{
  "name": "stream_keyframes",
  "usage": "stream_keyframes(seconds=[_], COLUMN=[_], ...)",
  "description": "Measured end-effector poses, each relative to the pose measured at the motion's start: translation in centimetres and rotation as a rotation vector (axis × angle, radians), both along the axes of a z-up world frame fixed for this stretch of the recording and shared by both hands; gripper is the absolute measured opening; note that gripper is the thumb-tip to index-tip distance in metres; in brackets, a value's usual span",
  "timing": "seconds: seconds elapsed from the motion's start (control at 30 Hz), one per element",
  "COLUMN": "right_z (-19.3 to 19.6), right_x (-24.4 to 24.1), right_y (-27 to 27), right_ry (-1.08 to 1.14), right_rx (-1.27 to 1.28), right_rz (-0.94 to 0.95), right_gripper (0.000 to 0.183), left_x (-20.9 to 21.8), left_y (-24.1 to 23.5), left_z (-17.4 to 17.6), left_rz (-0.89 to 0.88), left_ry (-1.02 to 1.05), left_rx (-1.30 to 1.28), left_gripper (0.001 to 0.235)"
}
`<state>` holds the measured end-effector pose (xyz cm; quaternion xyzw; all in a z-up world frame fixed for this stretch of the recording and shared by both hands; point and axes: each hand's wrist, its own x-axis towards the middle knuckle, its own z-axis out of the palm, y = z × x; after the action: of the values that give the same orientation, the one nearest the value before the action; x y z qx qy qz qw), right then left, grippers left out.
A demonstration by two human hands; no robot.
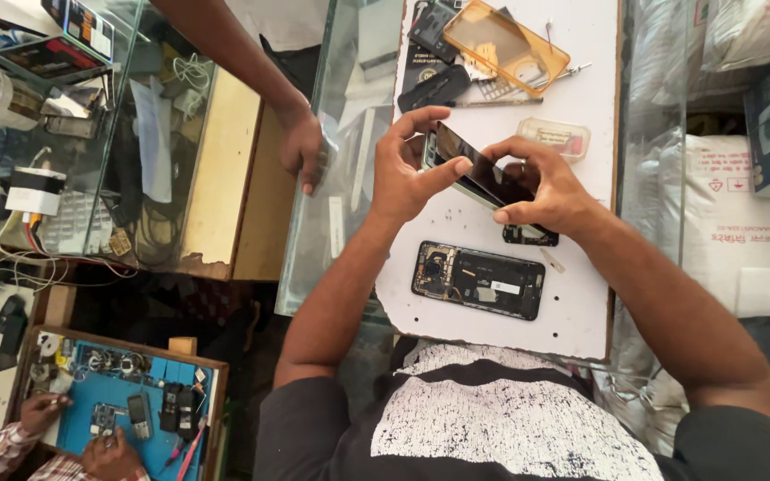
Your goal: The person disassembles a smartphone, removes the back cover and battery, and uses a screwdriver to unscrew internal components. They handle the phone chassis, battery, and screws while working at a cluttered repair bench.
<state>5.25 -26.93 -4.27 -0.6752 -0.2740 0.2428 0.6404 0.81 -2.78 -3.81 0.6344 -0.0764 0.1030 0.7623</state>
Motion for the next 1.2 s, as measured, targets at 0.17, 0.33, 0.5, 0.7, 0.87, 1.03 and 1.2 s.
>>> stream_keyframes(seconds=[0.17, 0.33, 0.5, 0.7, 0.87, 1.03, 1.2], right_z=[0.4, 0.3, -0.5, -0.8, 0.4, -0.1, 0.0], right_x=[-0.5, -0.4, -0.3, -0.4, -0.4, -0.9, -0.6], right_y=[0.1, -0.1, -1.1, -1.0, 0.2, 0.7, 0.8], right_ry=[-0.086, -0.157, -0.122, -0.173, -0.170, -0.286, -0.321], right_rx=[0.033, 0.089, -0.014, 0.030, -0.053, -0.048, 0.006], right_rz=[-0.043, -0.073, -0.160, -0.178, -0.173, -0.179, -0.181], right_gripper=[0.082, 0.081, 0.082, 0.078, 0.081, 0.073, 0.073], left_x=[0.1, 0.2, 0.3, 0.5, 0.7, 0.2, 0.0], left_y=[-0.3, -0.9, -2.2, -2.1, -2.0, -1.6, -1.4], left_z=[-0.2, 0.0, -1.0, -3.5, -2.8, -2.5, -1.6], left_rz=[-0.033, -0.076, -0.184, -0.216, -0.187, -0.173, -0.128], left_ry=[-0.139, -0.213, -0.105, -0.080, -0.059, -0.120, -0.168], left_rx=[-0.057, -0.068, -0.255, -0.252, -0.242, -0.239, -0.100], left_gripper=[0.075, 0.087, 0.107, 0.083, 0.073, 0.069, 0.070])
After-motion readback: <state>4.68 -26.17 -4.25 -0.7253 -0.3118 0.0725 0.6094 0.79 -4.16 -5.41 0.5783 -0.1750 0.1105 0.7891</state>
